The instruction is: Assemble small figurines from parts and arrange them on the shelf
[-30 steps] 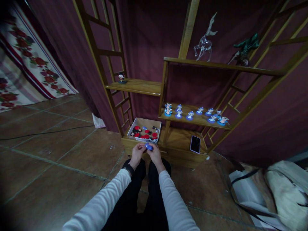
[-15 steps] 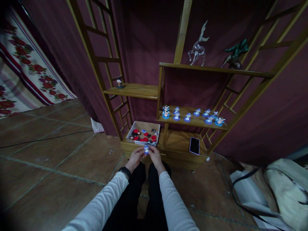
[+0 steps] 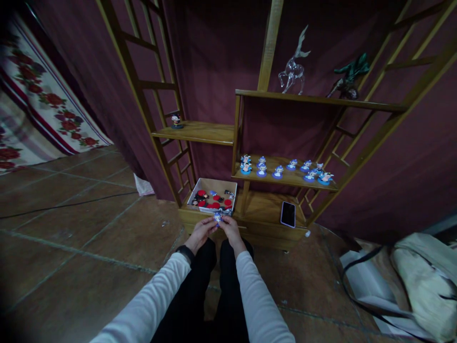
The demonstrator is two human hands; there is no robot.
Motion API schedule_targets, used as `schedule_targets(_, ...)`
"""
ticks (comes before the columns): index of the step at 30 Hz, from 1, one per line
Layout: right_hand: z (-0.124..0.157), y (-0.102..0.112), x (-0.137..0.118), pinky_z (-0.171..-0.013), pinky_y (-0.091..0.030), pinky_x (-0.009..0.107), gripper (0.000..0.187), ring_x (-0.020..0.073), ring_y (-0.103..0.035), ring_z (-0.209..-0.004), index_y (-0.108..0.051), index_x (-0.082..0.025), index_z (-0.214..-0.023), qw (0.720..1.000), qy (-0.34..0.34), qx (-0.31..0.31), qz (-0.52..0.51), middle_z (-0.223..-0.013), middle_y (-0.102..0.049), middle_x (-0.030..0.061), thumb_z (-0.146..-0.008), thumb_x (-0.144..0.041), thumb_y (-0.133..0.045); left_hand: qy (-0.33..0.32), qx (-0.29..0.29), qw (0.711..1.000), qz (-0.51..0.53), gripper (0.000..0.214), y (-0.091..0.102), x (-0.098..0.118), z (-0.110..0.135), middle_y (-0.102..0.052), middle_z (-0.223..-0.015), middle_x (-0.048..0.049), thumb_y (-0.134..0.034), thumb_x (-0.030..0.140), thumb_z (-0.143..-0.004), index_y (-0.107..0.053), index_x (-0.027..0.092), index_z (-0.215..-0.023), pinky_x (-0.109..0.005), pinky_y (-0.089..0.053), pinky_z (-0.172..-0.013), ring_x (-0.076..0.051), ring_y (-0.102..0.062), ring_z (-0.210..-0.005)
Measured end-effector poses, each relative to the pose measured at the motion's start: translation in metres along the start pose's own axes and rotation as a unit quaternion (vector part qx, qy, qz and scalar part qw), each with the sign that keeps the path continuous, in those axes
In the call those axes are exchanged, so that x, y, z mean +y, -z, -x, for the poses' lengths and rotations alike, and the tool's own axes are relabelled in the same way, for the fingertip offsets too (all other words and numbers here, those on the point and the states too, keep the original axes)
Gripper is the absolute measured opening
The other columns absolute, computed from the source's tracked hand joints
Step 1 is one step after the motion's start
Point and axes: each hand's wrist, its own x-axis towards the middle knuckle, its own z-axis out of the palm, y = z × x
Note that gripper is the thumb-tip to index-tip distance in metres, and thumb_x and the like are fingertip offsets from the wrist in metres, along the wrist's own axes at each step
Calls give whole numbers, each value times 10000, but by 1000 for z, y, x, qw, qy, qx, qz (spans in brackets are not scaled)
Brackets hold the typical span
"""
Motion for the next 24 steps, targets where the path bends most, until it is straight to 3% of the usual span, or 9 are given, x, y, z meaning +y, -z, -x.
schedule_targets(14, -1, 1, 0, -779, -455, 333, 342, 188, -614, -790, -655, -188, -844, 1000, 5, -1, 10, -846, -690, 27, -539, -324, -732, -56, 22, 998, 13, 448, -4, -3, 5, -650, -647, -3, -791, 106, -517, -607, 140, -924, -225, -507, -624, -96, -612, -579)
schedule_targets(19, 2, -3, -6, -751, -457, 322, 333, 183, -604, -767, -654, -177, -845, 999, -2, 7, 36, -813, -688, 30, -553, -325, -712, -38, 4, 999, 1, 384, -6, -1, 9, -673, -730, -56, -781, 113, -530, -627, 108, -881, -257, -509, -675, -123, -627, -650)
schedule_targets(24, 3, -1, -6, -734, -450, 312, 318, 178, -588, -768, -648, -191, -859, 999, -1, -2, 50, -803, -678, 12, -558, -281, -693, -78, 33, 996, -2, 366, -10, -2, 14, -654, -670, -28, -782, 123, -509, -610, 124, -832, -264, -512, -641, -120, -611, -603)
